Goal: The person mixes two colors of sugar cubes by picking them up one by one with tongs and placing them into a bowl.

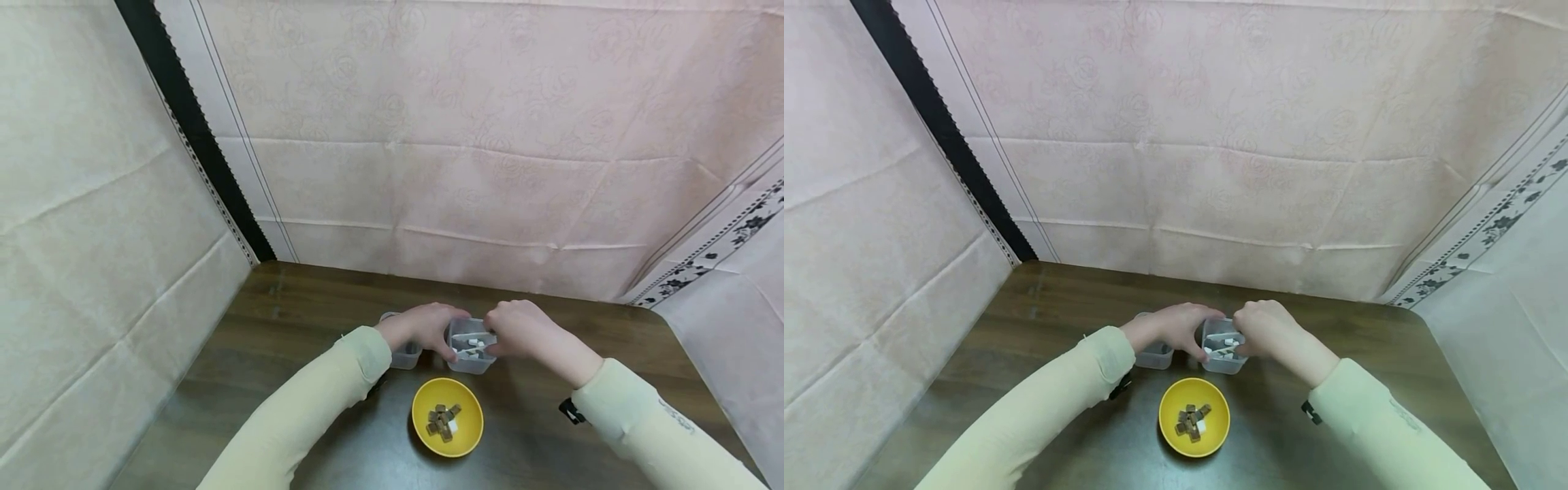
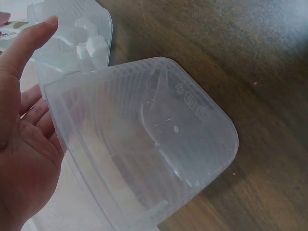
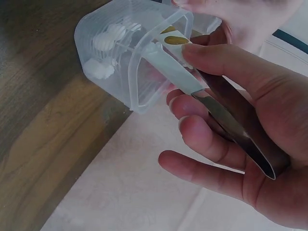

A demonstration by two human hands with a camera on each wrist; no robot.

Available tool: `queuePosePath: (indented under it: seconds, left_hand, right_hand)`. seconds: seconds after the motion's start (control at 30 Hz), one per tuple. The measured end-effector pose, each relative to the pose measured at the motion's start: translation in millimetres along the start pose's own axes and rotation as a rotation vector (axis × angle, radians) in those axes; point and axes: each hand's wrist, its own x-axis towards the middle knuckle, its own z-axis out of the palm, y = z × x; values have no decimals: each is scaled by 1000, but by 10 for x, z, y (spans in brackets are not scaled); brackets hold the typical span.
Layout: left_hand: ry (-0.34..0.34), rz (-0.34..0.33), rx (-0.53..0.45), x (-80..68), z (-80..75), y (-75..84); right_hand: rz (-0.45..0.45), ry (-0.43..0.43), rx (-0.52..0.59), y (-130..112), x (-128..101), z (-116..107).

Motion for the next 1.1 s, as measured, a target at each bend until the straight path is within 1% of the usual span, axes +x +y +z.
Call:
queuePosePath:
  seconds: [0.2,0.53,0.77,1.1]
  left_hand:
    - [-6,4,0,-17,-16,23]
    - [-6,7,1,-19,-4,17]
    - [-6,10,7,-35,-22,25]
    - [-4,4,20,-41,-15,39]
  right_hand:
    - [25,-47,-6,-21,52,14]
    - [-5,-59,-4,-5,110,74]
    - [-30,-43,-12,3,102,84]
    - [-50,24,-46,11,50,103]
